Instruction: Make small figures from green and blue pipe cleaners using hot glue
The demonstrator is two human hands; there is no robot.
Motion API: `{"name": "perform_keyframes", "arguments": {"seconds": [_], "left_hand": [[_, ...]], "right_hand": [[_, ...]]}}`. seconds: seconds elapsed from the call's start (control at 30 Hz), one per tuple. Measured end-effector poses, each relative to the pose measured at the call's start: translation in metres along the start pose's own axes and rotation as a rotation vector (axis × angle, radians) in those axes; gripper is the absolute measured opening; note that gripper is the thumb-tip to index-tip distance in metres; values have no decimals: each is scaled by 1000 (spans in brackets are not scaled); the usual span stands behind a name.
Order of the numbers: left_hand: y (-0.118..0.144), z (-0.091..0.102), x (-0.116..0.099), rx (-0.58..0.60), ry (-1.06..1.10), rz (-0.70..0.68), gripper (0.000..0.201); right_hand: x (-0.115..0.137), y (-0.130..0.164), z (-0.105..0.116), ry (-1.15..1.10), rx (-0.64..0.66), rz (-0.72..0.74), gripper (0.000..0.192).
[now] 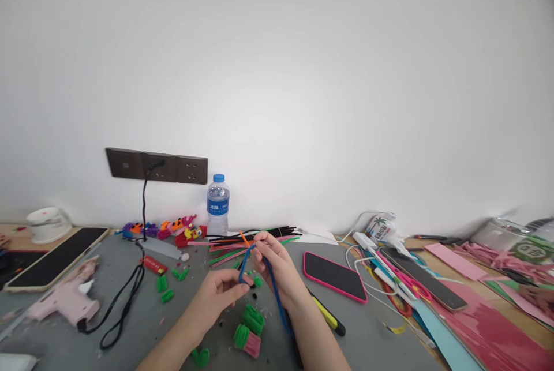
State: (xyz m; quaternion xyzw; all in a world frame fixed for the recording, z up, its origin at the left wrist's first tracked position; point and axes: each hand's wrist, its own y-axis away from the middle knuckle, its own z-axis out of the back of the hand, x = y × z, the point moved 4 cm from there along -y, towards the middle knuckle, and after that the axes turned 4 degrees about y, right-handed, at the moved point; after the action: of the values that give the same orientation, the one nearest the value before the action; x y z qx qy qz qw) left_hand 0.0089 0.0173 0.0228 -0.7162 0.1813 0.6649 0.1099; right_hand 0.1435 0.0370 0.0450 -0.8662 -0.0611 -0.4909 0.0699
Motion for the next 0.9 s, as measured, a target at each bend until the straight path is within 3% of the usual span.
{"name": "perform_keyframes", "arguments": {"seconds": [0.17, 0.37, 0.57, 0.73, 0.9], "left_hand": [[2, 1, -2, -42, 130, 45, 41], [1, 12, 2, -127, 375, 15, 33], [1, 8, 3, -76, 356, 35, 32], [1, 12, 2, -150, 463, 27, 33], [0, 14, -2, -169, 437, 0, 33]], "right_hand": [[2, -2, 5, -9, -58, 24, 34], [-2, 0, 5, 169, 39, -79, 35], [-4, 3, -4, 359, 72, -51, 37], [-4, 3, -1, 376, 81, -45, 37], [-8, 4, 1, 412, 128, -102, 35]]}}
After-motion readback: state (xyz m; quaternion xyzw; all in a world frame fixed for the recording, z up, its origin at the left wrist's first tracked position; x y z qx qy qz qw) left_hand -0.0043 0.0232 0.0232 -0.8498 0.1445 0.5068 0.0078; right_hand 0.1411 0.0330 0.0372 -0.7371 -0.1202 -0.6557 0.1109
